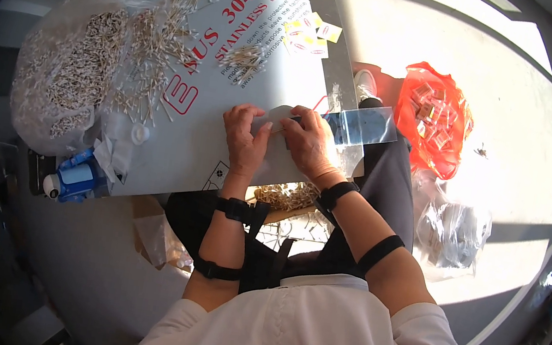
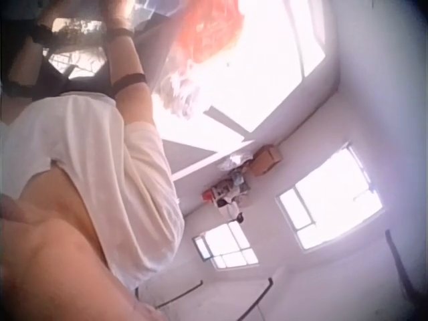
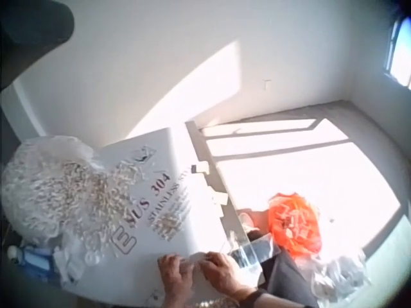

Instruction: Packaging a set of thin sticks or swabs into a small plastic bag.

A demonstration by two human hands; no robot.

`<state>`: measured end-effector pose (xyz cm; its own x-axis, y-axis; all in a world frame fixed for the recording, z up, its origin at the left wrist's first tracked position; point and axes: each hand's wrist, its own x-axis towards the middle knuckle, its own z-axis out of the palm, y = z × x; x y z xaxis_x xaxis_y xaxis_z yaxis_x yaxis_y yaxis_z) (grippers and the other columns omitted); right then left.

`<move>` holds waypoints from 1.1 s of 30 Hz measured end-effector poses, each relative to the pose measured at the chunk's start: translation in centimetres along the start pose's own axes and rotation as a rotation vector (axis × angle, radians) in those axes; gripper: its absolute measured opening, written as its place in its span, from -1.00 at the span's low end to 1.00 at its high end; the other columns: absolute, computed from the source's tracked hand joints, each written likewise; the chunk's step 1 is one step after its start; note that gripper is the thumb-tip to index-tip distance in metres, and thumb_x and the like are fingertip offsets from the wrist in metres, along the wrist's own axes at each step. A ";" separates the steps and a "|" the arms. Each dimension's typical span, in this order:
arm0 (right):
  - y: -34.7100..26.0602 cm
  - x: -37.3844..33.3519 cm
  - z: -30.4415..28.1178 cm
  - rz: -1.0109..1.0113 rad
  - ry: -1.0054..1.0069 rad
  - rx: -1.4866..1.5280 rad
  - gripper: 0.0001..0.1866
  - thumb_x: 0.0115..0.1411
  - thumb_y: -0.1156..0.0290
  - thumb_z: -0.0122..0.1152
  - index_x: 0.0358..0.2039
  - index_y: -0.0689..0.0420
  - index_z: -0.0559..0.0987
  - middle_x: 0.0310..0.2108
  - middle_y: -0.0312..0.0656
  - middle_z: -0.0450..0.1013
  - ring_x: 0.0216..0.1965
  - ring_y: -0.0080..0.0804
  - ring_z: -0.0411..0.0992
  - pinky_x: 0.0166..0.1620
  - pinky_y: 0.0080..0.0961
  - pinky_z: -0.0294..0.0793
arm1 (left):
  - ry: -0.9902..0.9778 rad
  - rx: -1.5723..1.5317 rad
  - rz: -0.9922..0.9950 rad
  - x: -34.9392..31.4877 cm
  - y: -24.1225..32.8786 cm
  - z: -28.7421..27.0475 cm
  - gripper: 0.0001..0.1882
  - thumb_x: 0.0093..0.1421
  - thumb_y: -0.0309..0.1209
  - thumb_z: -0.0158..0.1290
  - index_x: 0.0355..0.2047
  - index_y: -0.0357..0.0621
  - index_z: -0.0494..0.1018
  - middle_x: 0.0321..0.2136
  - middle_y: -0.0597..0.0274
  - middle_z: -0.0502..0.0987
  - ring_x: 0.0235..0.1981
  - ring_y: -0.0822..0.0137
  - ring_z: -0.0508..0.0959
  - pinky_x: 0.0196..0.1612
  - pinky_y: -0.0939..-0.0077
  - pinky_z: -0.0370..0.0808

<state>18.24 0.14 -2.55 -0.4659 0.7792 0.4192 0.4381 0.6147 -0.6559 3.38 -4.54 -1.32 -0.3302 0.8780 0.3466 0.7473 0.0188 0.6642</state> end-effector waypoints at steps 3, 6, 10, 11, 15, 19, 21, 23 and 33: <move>-0.2 0.2 0.1 0.005 -0.001 -0.015 -0.71 -0.09 0.49 0.29 -0.27 0.08 0.59 -0.14 -0.17 0.40 -0.25 -0.20 0.42 -0.19 -0.29 0.46 | 0.088 0.150 0.041 4.2 -2.0 -0.8 -0.63 -0.09 -0.45 0.29 -0.25 -0.05 0.44 -0.20 0.16 0.40 -0.06 0.03 0.34 -0.02 0.08 0.31; -0.4 0.4 0.1 0.000 0.010 0.005 -0.73 -0.08 0.48 0.29 -0.28 0.09 0.56 -0.13 -0.16 0.39 -0.21 -0.16 0.41 -0.17 -0.27 0.45 | 0.111 0.296 -0.023 7.4 -3.7 -0.5 -0.64 -0.09 -0.45 0.30 -0.28 -0.04 0.43 -0.22 0.18 0.39 -0.07 0.04 0.34 -0.05 0.10 0.32; -0.5 0.6 0.0 0.001 -0.024 0.032 -0.75 -0.07 0.49 0.29 -0.30 0.10 0.55 -0.12 -0.15 0.39 -0.21 -0.13 0.41 -0.16 -0.25 0.44 | -0.019 0.384 -0.072 7.4 -4.8 -0.5 -0.68 -0.07 -0.44 0.30 -0.31 -0.04 0.42 -0.24 0.22 0.38 -0.09 0.06 0.35 -0.09 0.14 0.33; -0.3 0.5 -0.1 -0.006 -0.031 0.034 -0.76 -0.06 0.49 0.29 -0.31 0.11 0.55 -0.12 -0.14 0.40 -0.23 -0.13 0.42 -0.17 -0.25 0.44 | -0.042 0.365 -0.059 6.7 -4.4 0.0 -0.69 -0.06 -0.44 0.29 -0.33 -0.04 0.42 -0.26 0.23 0.38 -0.10 0.07 0.35 -0.10 0.14 0.33; -0.1 0.4 -0.3 0.009 -0.029 0.024 -0.77 -0.07 0.50 0.31 -0.33 0.10 0.55 -0.12 -0.15 0.40 -0.25 -0.16 0.41 -0.19 -0.27 0.44 | -0.062 0.293 -0.033 3.0 -1.8 0.6 -0.74 -0.05 -0.46 0.27 -0.36 -0.04 0.42 -0.28 0.25 0.39 -0.12 0.08 0.36 -0.11 0.13 0.32; -0.1 0.2 -0.3 0.035 -0.039 0.016 -0.77 -0.08 0.50 0.31 -0.34 0.10 0.55 -0.12 -0.15 0.39 -0.26 -0.17 0.41 -0.19 -0.27 0.44 | -0.082 0.169 0.001 1.5 -0.8 0.3 -0.70 -0.06 -0.51 0.24 -0.30 -0.04 0.44 -0.20 0.24 0.40 -0.08 0.08 0.35 -0.05 0.14 0.32; -0.3 0.4 -0.3 0.031 -0.041 0.033 -0.78 -0.07 0.50 0.30 -0.34 0.10 0.55 -0.12 -0.15 0.39 -0.25 -0.17 0.41 -0.19 -0.27 0.44 | -0.031 0.205 0.018 3.4 -1.8 -0.6 -0.68 -0.07 -0.52 0.25 -0.28 -0.04 0.45 -0.19 0.24 0.40 -0.07 0.08 0.35 -0.04 0.13 0.32; -0.1 0.4 -0.3 -0.013 -0.026 0.043 -0.80 -0.05 0.48 0.29 -0.34 0.10 0.55 -0.12 -0.14 0.39 -0.24 -0.17 0.41 -0.19 -0.26 0.43 | 0.014 0.234 0.036 6.0 -2.7 -1.0 -0.66 -0.08 -0.53 0.25 -0.26 -0.03 0.46 -0.18 0.24 0.39 -0.06 0.08 0.35 -0.03 0.12 0.32; 0.0 0.2 -0.4 0.021 -0.065 0.082 -0.85 -0.03 0.46 0.26 -0.39 0.05 0.53 -0.14 -0.18 0.38 -0.25 -0.18 0.38 -0.22 -0.29 0.37 | -0.152 0.344 0.145 7.2 -2.2 0.2 -0.85 -0.05 -0.49 0.24 -0.47 -0.06 0.48 -0.34 0.30 0.44 -0.16 0.14 0.39 -0.13 0.20 0.35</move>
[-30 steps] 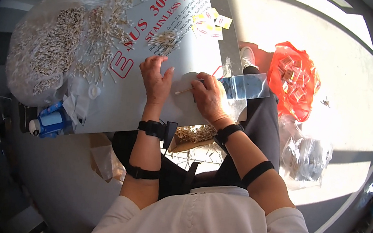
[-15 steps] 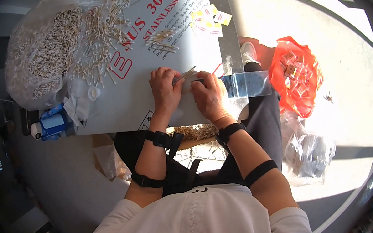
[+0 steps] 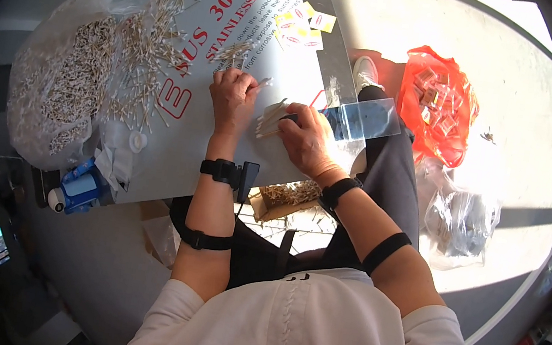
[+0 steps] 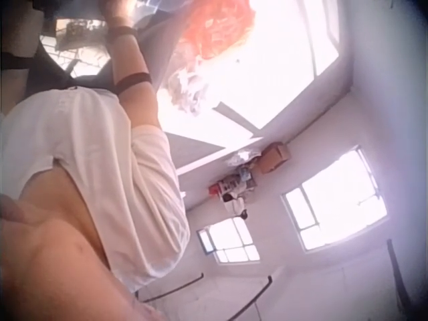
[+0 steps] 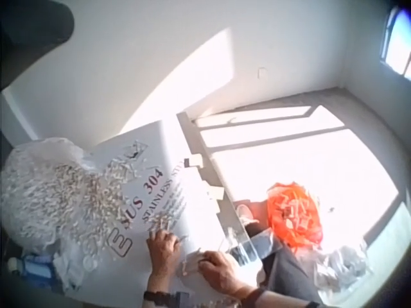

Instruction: Packaging a set of thin sticks or swabs into a small plastic bag.

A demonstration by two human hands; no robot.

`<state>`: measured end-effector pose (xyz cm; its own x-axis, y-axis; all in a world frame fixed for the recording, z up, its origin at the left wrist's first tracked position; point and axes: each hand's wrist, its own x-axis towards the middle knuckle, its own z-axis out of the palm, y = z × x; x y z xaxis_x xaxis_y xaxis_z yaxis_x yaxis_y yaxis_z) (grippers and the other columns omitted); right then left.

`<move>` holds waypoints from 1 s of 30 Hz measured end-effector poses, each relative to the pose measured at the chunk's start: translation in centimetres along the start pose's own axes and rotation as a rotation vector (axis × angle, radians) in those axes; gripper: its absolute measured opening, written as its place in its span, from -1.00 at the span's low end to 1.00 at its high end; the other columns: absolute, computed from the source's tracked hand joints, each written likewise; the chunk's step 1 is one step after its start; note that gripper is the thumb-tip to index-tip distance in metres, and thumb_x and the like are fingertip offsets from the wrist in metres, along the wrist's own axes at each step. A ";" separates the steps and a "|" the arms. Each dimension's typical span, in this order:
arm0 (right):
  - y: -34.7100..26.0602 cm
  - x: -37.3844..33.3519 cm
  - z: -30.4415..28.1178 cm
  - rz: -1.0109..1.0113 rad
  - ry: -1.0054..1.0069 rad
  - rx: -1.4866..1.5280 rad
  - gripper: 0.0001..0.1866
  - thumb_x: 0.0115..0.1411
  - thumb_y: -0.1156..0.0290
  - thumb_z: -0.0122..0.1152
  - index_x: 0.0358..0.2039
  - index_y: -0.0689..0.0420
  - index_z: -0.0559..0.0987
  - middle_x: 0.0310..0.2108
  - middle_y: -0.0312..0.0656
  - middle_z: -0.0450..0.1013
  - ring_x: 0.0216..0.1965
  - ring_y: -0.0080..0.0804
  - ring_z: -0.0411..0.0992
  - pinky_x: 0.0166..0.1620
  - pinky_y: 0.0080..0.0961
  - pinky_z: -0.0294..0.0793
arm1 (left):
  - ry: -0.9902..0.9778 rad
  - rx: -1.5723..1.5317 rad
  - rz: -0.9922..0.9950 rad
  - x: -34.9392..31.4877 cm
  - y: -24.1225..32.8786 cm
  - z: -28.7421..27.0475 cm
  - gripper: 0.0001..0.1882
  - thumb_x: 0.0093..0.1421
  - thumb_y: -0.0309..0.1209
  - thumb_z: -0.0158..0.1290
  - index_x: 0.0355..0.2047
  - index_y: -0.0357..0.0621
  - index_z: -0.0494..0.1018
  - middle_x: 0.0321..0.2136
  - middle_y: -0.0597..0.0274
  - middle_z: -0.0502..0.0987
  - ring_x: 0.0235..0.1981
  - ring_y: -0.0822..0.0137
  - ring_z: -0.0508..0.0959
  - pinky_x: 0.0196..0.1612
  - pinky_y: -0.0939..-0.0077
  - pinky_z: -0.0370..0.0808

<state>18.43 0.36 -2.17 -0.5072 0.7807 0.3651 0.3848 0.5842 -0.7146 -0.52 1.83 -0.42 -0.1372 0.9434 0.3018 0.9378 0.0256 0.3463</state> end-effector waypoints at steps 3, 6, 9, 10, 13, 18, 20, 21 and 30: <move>-0.2 0.1 0.0 0.011 -0.002 0.003 -0.85 -0.04 0.46 0.27 -0.40 0.05 0.53 -0.14 -0.18 0.38 -0.25 -0.18 0.38 -0.22 -0.29 0.37 | 0.001 -0.119 -0.015 -2.1 1.3 0.6 -0.88 -0.02 -0.45 0.22 -0.49 -0.08 0.48 -0.41 0.28 0.46 -0.23 0.13 0.42 -0.15 0.23 0.36; -0.1 0.1 0.1 -0.005 0.017 -0.016 -0.85 -0.04 0.46 0.28 -0.41 0.05 0.52 -0.15 -0.18 0.38 -0.23 -0.17 0.38 -0.22 -0.28 0.37 | -0.007 -0.201 -0.021 -2.0 0.9 0.2 -0.87 0.01 -0.41 0.22 -0.48 -0.12 0.48 -0.42 0.23 0.48 -0.25 0.11 0.43 -0.17 0.23 0.38; 0.1 0.0 0.1 -0.030 0.052 -0.043 -0.83 -0.07 0.46 0.31 -0.39 0.08 0.56 -0.18 -0.18 0.40 -0.27 -0.21 0.39 -0.22 -0.31 0.40 | 0.037 -0.155 -0.151 -0.3 0.2 -0.7 -0.83 0.01 -0.37 0.24 -0.46 -0.15 0.49 -0.40 0.19 0.50 -0.26 0.10 0.46 -0.19 0.21 0.42; 0.3 0.0 0.0 -0.030 0.042 -0.041 -0.83 -0.06 0.46 0.30 -0.39 0.08 0.56 -0.18 -0.18 0.40 -0.26 -0.20 0.39 -0.21 -0.30 0.40 | 0.104 -0.089 -0.285 0.5 0.0 -0.9 -0.82 0.00 -0.35 0.25 -0.46 -0.15 0.50 -0.39 0.19 0.53 -0.27 0.09 0.48 -0.19 0.20 0.44; -0.5 0.3 0.2 -0.043 0.026 -0.015 -0.84 -0.05 0.46 0.29 -0.39 0.09 0.55 -0.18 -0.17 0.40 -0.25 -0.18 0.39 -0.21 -0.30 0.40 | 0.076 0.079 -0.326 1.5 -2.6 -1.1 -0.78 0.02 -0.34 0.24 -0.39 -0.19 0.49 -0.41 0.09 0.48 -0.27 0.03 0.45 -0.20 0.14 0.43; -0.1 0.2 -0.2 -0.037 0.025 -0.021 -0.86 -0.04 0.46 0.29 -0.41 0.10 0.54 -0.20 -0.17 0.39 -0.24 -0.17 0.39 -0.21 -0.31 0.40 | -0.064 0.012 -0.329 0.3 -1.2 0.3 -0.87 0.00 -0.45 0.18 -0.42 -0.17 0.49 -0.39 0.11 0.48 -0.24 0.01 0.45 -0.17 0.15 0.44; 0.2 0.1 0.0 -0.023 0.017 -0.014 -0.84 -0.05 0.46 0.27 -0.40 0.06 0.51 -0.17 -0.18 0.38 -0.19 -0.15 0.38 -0.20 -0.26 0.37 | -0.085 -0.063 -0.304 -0.9 -0.1 0.4 -0.89 -0.01 -0.51 0.16 -0.43 -0.15 0.49 -0.38 0.13 0.48 -0.23 0.03 0.45 -0.17 0.16 0.44; 0.2 0.1 0.0 -0.021 0.017 -0.013 -0.84 -0.05 0.46 0.27 -0.40 0.06 0.51 -0.17 -0.18 0.38 -0.19 -0.15 0.38 -0.20 -0.26 0.37 | -0.087 -0.063 -0.304 -1.1 0.1 0.3 -0.89 -0.01 -0.51 0.16 -0.43 -0.15 0.49 -0.38 0.13 0.48 -0.23 0.03 0.45 -0.17 0.16 0.44; -0.2 0.3 0.1 -0.029 0.012 -0.005 -0.84 -0.06 0.47 0.27 -0.41 0.06 0.51 -0.18 -0.20 0.38 -0.19 -0.17 0.37 -0.21 -0.28 0.37 | 0.082 -0.033 -0.159 2.7 -4.1 -1.0 -0.73 -0.03 -0.60 0.16 -0.28 -0.04 0.53 -0.29 0.20 0.46 -0.15 0.07 0.42 -0.07 0.23 0.43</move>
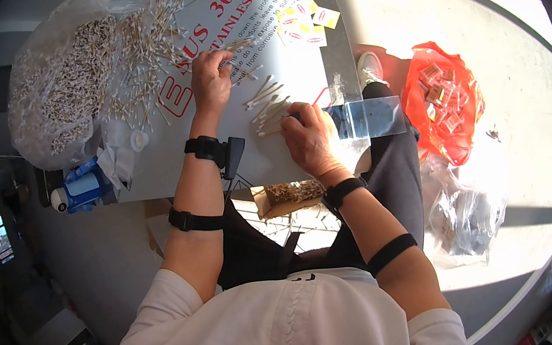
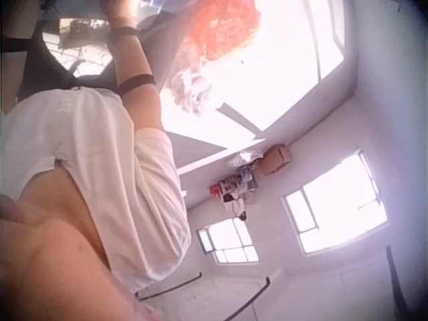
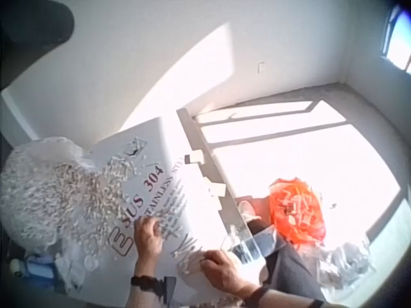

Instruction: Packaging a set of thin sticks or swabs into a small plastic bag.

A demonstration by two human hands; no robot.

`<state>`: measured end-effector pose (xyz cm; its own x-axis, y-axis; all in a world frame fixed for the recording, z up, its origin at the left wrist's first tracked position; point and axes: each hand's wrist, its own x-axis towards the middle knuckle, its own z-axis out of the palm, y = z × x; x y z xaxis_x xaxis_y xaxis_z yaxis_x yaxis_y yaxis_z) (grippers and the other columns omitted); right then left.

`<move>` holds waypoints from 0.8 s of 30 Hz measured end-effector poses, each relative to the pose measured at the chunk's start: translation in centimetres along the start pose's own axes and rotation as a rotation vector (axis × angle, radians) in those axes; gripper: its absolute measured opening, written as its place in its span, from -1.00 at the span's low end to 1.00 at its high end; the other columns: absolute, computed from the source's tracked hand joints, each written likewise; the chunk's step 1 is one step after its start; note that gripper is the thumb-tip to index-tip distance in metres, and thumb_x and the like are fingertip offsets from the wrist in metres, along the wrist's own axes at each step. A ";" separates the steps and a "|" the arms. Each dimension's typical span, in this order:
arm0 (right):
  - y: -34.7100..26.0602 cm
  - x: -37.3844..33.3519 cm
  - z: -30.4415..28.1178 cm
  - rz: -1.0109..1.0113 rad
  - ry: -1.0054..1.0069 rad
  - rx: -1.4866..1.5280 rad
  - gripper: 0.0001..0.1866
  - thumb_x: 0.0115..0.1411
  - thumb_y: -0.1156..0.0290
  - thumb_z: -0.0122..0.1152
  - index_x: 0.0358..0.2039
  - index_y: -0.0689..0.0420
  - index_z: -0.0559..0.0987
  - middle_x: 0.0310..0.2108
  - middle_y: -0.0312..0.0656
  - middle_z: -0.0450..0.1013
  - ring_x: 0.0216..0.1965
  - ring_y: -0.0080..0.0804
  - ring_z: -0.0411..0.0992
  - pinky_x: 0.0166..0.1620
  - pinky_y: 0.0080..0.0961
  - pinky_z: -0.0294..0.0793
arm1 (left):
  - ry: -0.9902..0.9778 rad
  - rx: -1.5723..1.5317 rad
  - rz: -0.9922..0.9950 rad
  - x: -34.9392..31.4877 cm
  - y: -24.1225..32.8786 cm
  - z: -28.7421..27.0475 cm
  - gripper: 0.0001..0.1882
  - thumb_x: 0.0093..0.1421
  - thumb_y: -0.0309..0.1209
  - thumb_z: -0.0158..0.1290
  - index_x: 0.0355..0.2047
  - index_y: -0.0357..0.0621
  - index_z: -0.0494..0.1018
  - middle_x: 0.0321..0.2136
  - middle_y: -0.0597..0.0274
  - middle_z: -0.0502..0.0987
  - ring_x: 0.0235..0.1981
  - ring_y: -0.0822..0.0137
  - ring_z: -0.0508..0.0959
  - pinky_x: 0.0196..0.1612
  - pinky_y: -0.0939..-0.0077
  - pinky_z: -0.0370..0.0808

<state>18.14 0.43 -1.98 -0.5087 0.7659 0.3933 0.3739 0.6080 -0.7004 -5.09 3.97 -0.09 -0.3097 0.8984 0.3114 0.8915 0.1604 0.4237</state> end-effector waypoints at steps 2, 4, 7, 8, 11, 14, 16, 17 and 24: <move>0.0 0.0 -0.1 0.000 0.006 -0.003 -0.85 -0.05 0.48 0.29 -0.41 0.10 0.54 -0.21 -0.18 0.40 -0.23 -0.18 0.39 -0.20 -0.30 0.41 | -0.061 0.049 0.015 0.8 -0.3 -0.3 -0.76 -0.05 -0.59 0.18 -0.32 -0.05 0.54 -0.30 0.20 0.46 -0.16 0.07 0.42 -0.08 0.23 0.43; -0.2 0.1 -0.2 0.002 0.001 -0.001 -0.85 -0.05 0.48 0.29 -0.41 0.10 0.53 -0.21 -0.18 0.39 -0.22 -0.18 0.39 -0.19 -0.30 0.41 | -0.121 0.101 0.028 0.8 -0.4 -0.6 -0.79 -0.06 -0.57 0.20 -0.37 -0.05 0.56 -0.30 0.21 0.46 -0.16 0.07 0.42 -0.08 0.23 0.44; 0.4 -0.2 -0.2 0.012 -0.006 -0.012 -0.84 -0.06 0.49 0.27 -0.40 0.08 0.52 -0.19 -0.19 0.38 -0.20 -0.18 0.38 -0.20 -0.29 0.39 | -0.215 0.111 0.028 -0.3 0.5 -0.2 -0.86 -0.08 -0.55 0.22 -0.46 -0.07 0.56 -0.35 0.20 0.48 -0.18 0.09 0.44 -0.11 0.23 0.45; 0.4 -0.2 -0.2 0.010 -0.011 -0.009 -0.82 -0.06 0.49 0.26 -0.39 0.06 0.50 -0.18 -0.20 0.37 -0.19 -0.17 0.37 -0.20 -0.27 0.37 | -0.279 0.022 0.022 -0.8 0.6 -0.2 -0.87 -0.09 -0.55 0.22 -0.48 -0.07 0.56 -0.37 0.20 0.49 -0.20 0.10 0.45 -0.12 0.23 0.45; 0.3 -0.1 -0.2 0.005 -0.008 -0.001 -0.81 -0.07 0.49 0.26 -0.39 0.06 0.50 -0.18 -0.20 0.37 -0.19 -0.17 0.37 -0.20 -0.27 0.37 | -0.278 -0.094 0.031 -1.4 0.6 0.1 -0.85 -0.09 -0.57 0.19 -0.45 -0.10 0.56 -0.43 0.20 0.50 -0.24 0.12 0.46 -0.17 0.24 0.46; 0.1 0.1 -0.1 0.003 -0.014 0.006 -0.81 -0.07 0.49 0.26 -0.38 0.06 0.50 -0.18 -0.20 0.37 -0.19 -0.17 0.37 -0.19 -0.28 0.37 | -0.076 -0.094 -0.039 -0.5 0.1 0.1 -0.78 -0.08 -0.58 0.16 -0.35 -0.12 0.55 -0.38 0.22 0.50 -0.21 0.13 0.46 -0.17 0.24 0.44; -0.1 0.2 -0.1 0.001 -0.013 0.007 -0.82 -0.07 0.49 0.26 -0.39 0.06 0.50 -0.18 -0.21 0.37 -0.19 -0.17 0.37 -0.19 -0.28 0.37 | -0.068 0.286 0.173 0.2 0.0 -0.2 -0.72 -0.04 -0.59 0.13 -0.26 -0.10 0.55 -0.29 0.26 0.49 -0.16 0.16 0.43 -0.14 0.22 0.41; 0.0 0.0 -0.2 0.006 -0.011 0.000 -0.82 -0.07 0.50 0.26 -0.39 0.06 0.50 -0.18 -0.21 0.37 -0.19 -0.17 0.37 -0.20 -0.28 0.37 | -0.072 0.281 0.177 0.2 0.4 -0.2 -0.72 -0.04 -0.59 0.13 -0.26 -0.10 0.55 -0.29 0.26 0.49 -0.16 0.16 0.43 -0.14 0.22 0.41; 0.2 -0.1 0.1 -0.004 0.006 -0.023 -0.84 -0.06 0.49 0.25 -0.40 0.07 0.50 -0.19 -0.20 0.38 -0.18 -0.15 0.37 -0.18 -0.26 0.39 | -0.160 0.473 0.241 -3.7 1.1 -1.8 -0.64 0.12 -0.52 0.02 -0.03 -0.09 0.46 -0.10 0.25 0.44 0.00 0.19 0.35 -0.01 0.20 0.28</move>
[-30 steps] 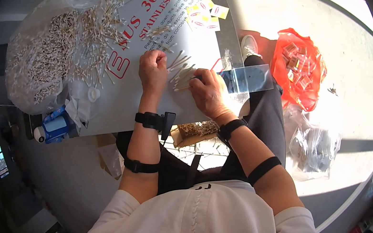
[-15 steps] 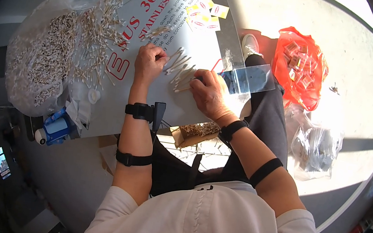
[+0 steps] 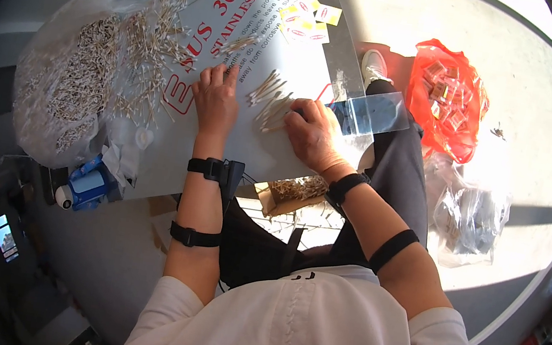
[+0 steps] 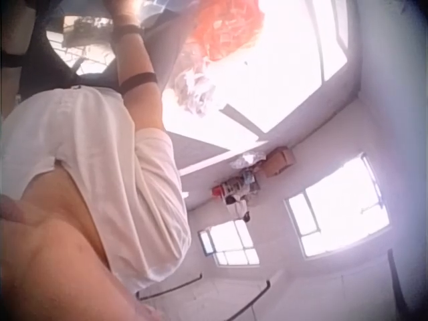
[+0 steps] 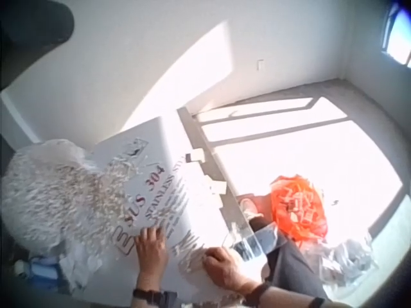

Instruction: Packaging a set of thin sticks or swabs into a small plastic bag.

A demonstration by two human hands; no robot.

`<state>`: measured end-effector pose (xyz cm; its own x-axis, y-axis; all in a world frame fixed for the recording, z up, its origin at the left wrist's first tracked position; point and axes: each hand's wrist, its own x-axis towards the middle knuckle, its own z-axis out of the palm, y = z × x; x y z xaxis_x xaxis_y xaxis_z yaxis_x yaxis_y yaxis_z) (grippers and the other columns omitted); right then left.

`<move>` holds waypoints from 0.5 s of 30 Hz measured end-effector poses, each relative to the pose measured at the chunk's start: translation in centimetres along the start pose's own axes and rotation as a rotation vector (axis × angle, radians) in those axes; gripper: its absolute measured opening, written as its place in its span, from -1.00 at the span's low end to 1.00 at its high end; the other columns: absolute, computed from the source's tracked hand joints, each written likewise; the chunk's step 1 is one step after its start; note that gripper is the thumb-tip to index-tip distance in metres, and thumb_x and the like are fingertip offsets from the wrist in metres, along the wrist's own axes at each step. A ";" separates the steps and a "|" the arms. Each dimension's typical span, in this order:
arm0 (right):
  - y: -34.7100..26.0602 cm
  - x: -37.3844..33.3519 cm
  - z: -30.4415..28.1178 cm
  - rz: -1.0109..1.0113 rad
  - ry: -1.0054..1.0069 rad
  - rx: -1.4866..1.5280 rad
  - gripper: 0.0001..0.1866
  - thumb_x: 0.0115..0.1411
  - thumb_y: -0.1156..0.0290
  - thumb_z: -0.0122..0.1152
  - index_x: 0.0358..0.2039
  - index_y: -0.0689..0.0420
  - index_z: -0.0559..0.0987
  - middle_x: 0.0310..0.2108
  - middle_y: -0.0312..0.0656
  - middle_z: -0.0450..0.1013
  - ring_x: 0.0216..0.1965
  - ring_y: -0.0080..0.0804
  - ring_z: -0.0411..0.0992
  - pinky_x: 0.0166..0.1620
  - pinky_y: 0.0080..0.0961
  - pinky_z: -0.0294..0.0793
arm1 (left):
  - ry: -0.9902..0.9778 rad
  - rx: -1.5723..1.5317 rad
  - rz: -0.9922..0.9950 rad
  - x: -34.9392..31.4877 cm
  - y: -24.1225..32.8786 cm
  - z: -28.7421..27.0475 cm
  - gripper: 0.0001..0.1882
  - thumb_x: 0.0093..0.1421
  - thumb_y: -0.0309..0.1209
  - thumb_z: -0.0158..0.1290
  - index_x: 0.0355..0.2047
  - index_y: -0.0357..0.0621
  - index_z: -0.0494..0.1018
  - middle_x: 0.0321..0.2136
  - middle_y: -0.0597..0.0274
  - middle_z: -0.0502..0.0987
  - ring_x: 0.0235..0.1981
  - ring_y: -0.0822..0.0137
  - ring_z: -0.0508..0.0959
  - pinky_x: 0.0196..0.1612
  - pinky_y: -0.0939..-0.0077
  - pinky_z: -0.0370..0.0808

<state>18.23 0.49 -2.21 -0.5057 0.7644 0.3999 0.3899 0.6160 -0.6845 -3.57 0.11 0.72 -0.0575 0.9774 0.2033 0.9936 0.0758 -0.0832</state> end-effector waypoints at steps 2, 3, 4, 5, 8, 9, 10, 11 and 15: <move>-0.1 0.1 0.1 -0.024 0.014 -0.026 -0.84 -0.05 0.48 0.24 -0.40 0.07 0.50 -0.20 -0.19 0.39 -0.19 -0.14 0.38 -0.18 -0.25 0.40 | -0.054 0.044 -0.025 -2.3 0.3 -0.8 -0.60 0.13 -0.52 0.01 0.02 -0.13 0.42 -0.06 0.24 0.42 0.04 0.19 0.33 0.02 0.21 0.26; -0.1 0.1 0.2 -0.030 0.014 -0.019 -0.84 -0.05 0.48 0.24 -0.40 0.07 0.50 -0.20 -0.19 0.39 -0.19 -0.14 0.38 -0.18 -0.25 0.40 | -0.085 0.023 -0.056 -3.8 0.7 -1.0 -0.58 0.13 -0.52 0.01 0.05 -0.18 0.39 -0.01 0.22 0.40 0.07 0.18 0.31 0.03 0.21 0.25; -0.2 0.1 0.3 -0.035 0.026 -0.022 -0.84 -0.06 0.49 0.26 -0.41 0.07 0.52 -0.22 -0.21 0.40 -0.20 -0.17 0.39 -0.18 -0.28 0.42 | -0.115 0.004 -0.089 -5.5 1.2 -1.4 -0.55 0.13 -0.52 0.00 0.08 -0.23 0.35 0.03 0.20 0.37 0.11 0.17 0.28 0.05 0.20 0.23; -0.1 0.1 0.2 -0.039 0.040 -0.028 -0.84 -0.06 0.49 0.29 -0.41 0.07 0.53 -0.23 -0.23 0.41 -0.22 -0.19 0.41 -0.19 -0.30 0.43 | -0.143 -0.020 -0.109 -7.2 2.0 -1.9 -0.53 0.13 -0.52 0.00 0.09 -0.26 0.33 0.05 0.18 0.35 0.12 0.16 0.27 0.06 0.19 0.22; 0.3 0.0 0.1 -0.047 0.060 -0.047 -0.85 -0.07 0.49 0.28 -0.42 0.07 0.52 -0.25 -0.23 0.42 -0.23 -0.19 0.41 -0.20 -0.29 0.44 | -0.265 -0.073 -0.134 -12.4 5.2 -4.1 -0.47 0.11 -0.50 0.00 0.14 -0.30 0.29 0.10 0.12 0.31 0.14 0.14 0.26 0.08 0.16 0.19; 0.2 0.0 0.1 -0.047 0.062 -0.051 -0.85 -0.07 0.49 0.28 -0.43 0.07 0.52 -0.25 -0.23 0.42 -0.23 -0.18 0.41 -0.20 -0.28 0.44 | -0.228 -0.098 -0.108 -14.0 6.2 -4.8 -0.53 0.10 -0.50 0.00 0.06 -0.29 0.34 0.04 0.11 0.35 0.10 0.14 0.29 0.06 0.16 0.21; 0.3 0.0 0.1 -0.052 0.071 -0.044 -0.85 -0.07 0.48 0.28 -0.44 0.07 0.52 -0.26 -0.23 0.42 -0.24 -0.18 0.42 -0.21 -0.28 0.45 | -0.191 -0.125 -0.081 -15.4 6.8 -5.5 -0.59 0.09 -0.50 0.01 -0.01 -0.28 0.40 -0.02 0.10 0.38 0.05 0.14 0.32 0.03 0.15 0.22; 0.3 0.0 0.1 -0.055 0.071 -0.037 -0.85 -0.07 0.48 0.28 -0.44 0.07 0.52 -0.26 -0.23 0.42 -0.24 -0.18 0.42 -0.21 -0.28 0.45 | -0.191 -0.118 -0.084 -16.7 7.0 -6.5 -0.59 0.09 -0.50 0.01 -0.01 -0.28 0.40 -0.02 0.10 0.38 0.05 0.14 0.32 0.03 0.15 0.22; 0.4 0.0 0.5 -0.064 0.082 -0.017 -0.86 -0.08 0.49 0.25 -0.44 0.07 0.53 -0.25 -0.22 0.42 -0.22 -0.17 0.41 -0.19 -0.25 0.44 | -0.350 -0.392 -0.064 -18.6 7.2 -8.3 -0.90 -0.03 -0.59 0.07 -0.45 -0.22 0.43 -0.33 0.13 0.43 -0.22 0.06 0.41 -0.14 0.17 0.33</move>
<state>18.03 0.62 -2.75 -0.4655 0.7360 0.4916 0.3725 0.6668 -0.6455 5.50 -19.12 4.42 -0.0818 0.9856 -0.1479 0.9449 0.1239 0.3029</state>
